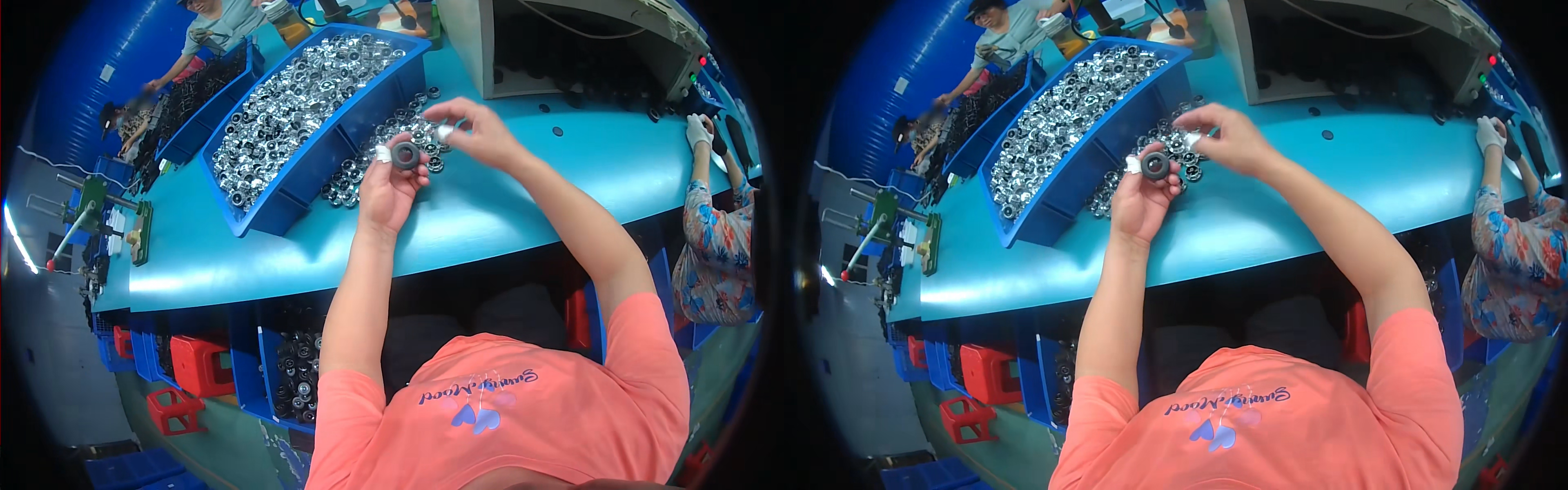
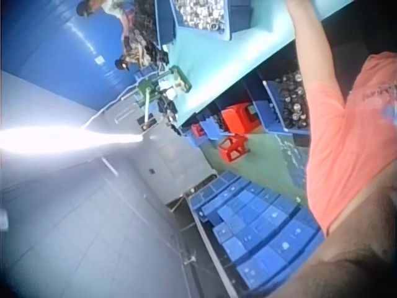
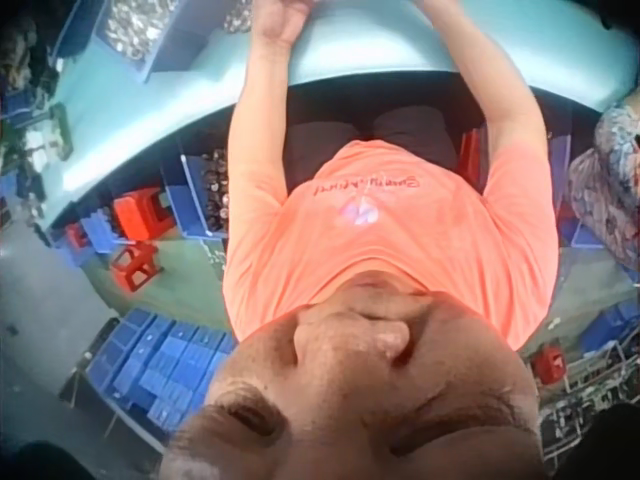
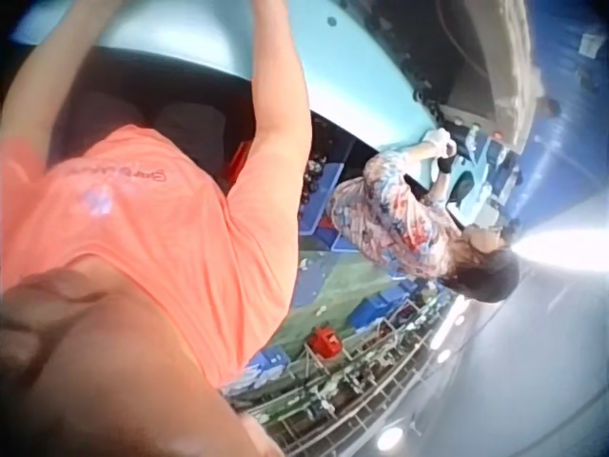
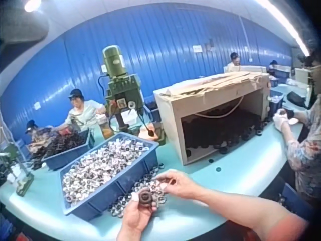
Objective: Assembling small metal components into black plastic circular parts on a factory production line.
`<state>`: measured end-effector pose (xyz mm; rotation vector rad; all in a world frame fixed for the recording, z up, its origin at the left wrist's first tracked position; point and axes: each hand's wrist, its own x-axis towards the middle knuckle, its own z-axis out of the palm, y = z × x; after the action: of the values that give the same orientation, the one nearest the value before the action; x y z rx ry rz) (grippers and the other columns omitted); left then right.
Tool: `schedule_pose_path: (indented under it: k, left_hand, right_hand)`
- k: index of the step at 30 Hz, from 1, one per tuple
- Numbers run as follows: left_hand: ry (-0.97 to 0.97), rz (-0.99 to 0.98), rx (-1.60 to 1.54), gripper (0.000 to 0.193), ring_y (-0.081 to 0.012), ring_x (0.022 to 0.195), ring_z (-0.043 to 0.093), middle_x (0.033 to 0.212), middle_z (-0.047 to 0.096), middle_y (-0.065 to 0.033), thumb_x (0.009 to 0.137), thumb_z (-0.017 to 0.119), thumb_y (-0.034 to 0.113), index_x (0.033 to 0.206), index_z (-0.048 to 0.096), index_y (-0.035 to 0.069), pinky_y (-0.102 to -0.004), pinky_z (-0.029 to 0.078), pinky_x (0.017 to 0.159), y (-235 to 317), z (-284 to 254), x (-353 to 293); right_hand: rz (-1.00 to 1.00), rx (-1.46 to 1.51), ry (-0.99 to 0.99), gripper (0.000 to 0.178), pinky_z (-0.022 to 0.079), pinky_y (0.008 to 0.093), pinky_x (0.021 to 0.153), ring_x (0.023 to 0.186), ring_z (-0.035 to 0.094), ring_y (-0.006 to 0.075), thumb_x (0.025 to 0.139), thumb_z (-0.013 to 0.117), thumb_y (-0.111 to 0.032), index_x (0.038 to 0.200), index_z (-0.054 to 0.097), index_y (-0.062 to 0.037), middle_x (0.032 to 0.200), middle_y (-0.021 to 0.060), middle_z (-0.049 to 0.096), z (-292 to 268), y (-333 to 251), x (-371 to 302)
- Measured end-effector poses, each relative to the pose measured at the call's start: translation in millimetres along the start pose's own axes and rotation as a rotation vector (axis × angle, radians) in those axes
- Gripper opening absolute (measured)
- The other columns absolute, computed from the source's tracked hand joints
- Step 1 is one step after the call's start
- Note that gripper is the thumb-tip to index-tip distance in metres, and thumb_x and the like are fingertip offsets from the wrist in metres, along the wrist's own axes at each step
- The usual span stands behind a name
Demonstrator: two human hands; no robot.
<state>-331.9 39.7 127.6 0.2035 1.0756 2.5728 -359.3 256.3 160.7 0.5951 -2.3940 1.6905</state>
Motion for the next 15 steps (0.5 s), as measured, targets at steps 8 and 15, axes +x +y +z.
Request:
schedule_pose_path:
  k: [8,15]
  left_hand:
    - [-0.024,0.040,-0.001,0.045,-0.0215,0.085,0.063,0.108,0.065,-0.0207,0.111,0.039,0.038,0.138,0.050,0.004,-0.0345,0.052,0.075,-1.6,-7.0,2.0]
    - [-0.016,0.051,0.036,0.048,-0.0213,0.086,0.062,0.109,0.066,-0.0210,0.111,0.038,0.041,0.139,0.049,0.004,-0.0340,0.052,0.075,-1.7,-5.6,-1.2]
  right_hand:
    - [-0.141,-0.531,-0.007,0.045,0.051,0.0380,0.089,0.100,0.059,0.0246,0.081,0.078,-0.020,0.124,0.069,-0.0149,0.105,0.0085,0.062,4.5,52.0,-4.0]
    - [-0.006,-0.289,-0.052,0.032,0.053,0.0376,0.084,0.091,0.064,0.0246,0.079,0.081,-0.015,0.109,0.070,-0.0115,0.106,0.0086,0.062,8.2,35.0,-9.1]
